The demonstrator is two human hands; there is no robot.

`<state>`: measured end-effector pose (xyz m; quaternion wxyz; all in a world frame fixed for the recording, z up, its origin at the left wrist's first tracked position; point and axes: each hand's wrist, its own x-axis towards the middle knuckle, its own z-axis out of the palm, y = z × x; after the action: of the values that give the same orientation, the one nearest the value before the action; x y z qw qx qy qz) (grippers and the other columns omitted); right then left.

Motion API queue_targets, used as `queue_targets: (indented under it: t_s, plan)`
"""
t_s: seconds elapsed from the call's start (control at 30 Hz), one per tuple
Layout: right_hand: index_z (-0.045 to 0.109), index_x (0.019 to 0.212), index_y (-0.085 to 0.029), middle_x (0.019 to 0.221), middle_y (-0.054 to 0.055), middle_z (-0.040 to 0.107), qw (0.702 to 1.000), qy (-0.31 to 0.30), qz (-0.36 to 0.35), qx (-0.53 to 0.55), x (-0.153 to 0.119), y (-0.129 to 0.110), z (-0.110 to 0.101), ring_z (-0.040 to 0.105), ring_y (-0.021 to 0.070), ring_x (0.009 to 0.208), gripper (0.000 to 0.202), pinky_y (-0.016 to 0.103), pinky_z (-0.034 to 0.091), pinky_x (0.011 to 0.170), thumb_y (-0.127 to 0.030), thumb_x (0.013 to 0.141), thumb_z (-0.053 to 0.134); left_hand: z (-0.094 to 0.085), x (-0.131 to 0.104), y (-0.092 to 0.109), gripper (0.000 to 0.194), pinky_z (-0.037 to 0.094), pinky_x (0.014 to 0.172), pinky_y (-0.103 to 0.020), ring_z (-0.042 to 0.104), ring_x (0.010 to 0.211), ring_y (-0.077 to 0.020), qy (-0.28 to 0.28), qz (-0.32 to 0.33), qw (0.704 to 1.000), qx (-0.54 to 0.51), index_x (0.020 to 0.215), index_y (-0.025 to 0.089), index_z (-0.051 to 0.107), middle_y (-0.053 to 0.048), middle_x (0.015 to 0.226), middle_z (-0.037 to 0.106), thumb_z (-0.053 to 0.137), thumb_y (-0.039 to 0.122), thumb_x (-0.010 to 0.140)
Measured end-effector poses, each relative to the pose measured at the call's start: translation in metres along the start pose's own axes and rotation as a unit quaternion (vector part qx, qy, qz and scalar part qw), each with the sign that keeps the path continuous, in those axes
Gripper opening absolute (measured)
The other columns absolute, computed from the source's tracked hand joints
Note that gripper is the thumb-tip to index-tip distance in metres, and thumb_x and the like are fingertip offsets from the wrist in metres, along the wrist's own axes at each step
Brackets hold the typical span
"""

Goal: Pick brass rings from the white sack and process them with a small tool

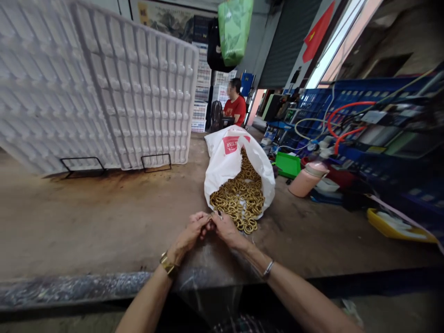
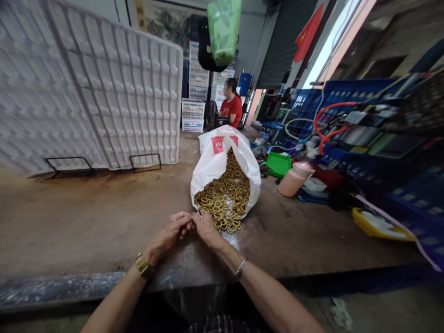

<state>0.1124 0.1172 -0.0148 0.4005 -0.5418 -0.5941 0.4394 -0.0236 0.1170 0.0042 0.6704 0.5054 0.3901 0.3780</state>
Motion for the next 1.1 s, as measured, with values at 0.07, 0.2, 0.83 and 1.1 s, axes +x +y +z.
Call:
queue_targets:
  t_s: [0.07, 0.2, 0.83, 1.1]
  plan:
    - [0.048, 0.061, -0.017, 0.054, -0.002, 0.049, 0.999, -0.006, -0.034, -0.017, -0.011, -0.006, -0.003, 0.042, 0.0086, 0.053, 0.035, 0.022, 0.033, 0.054, -0.040, 0.084, 0.036, 0.007, -0.013, 0.001, 0.035, 0.026, 0.037, -0.016, 0.037, 0.041, -0.0034, 0.008, 0.003, 1.000, -0.012, 0.067, 0.015, 0.049, 0.004, 0.057, 0.049, 0.055, 0.049, 0.071]
    - [0.047, 0.059, -0.018, 0.054, -0.003, 0.049, 0.996, -0.034, -0.076, -0.024, -0.032, -0.017, -0.005, 0.043, 0.0092, 0.053, 0.033, 0.022, 0.034, 0.055, -0.037, 0.084, 0.037, 0.019, -0.042, -0.003, 0.034, 0.027, 0.036, -0.017, 0.036, 0.039, -0.0034, 0.048, 0.012, 0.997, -0.053, 0.069, 0.015, 0.049, 0.005, 0.056, 0.049, 0.058, 0.048, 0.071]
    - [0.056, 0.087, -0.017, 0.071, 0.001, 0.059, 0.965, -0.049, -0.178, -0.186, -0.072, -0.019, -0.025, 0.053, 0.0120, 0.066, 0.017, 0.022, 0.037, 0.063, -0.015, 0.080, 0.041, 0.065, -0.083, -0.011, 0.028, 0.028, 0.038, -0.015, 0.037, 0.041, -0.0031, 0.121, 0.019, 0.969, -0.216, 0.074, 0.017, 0.046, 0.006, 0.057, 0.050, 0.064, 0.039, 0.072]
    - [0.050, 0.078, -0.018, 0.072, 0.002, 0.059, 0.912, -0.079, -0.218, -0.339, -0.080, -0.026, -0.022, 0.050, 0.0130, 0.066, 0.015, 0.023, 0.029, 0.058, -0.007, 0.069, 0.045, 0.068, -0.087, -0.012, 0.032, 0.029, 0.039, -0.015, 0.037, 0.041, -0.0029, 0.158, 0.028, 0.976, -0.144, 0.072, 0.017, 0.046, 0.006, 0.054, 0.049, 0.063, 0.044, 0.072]
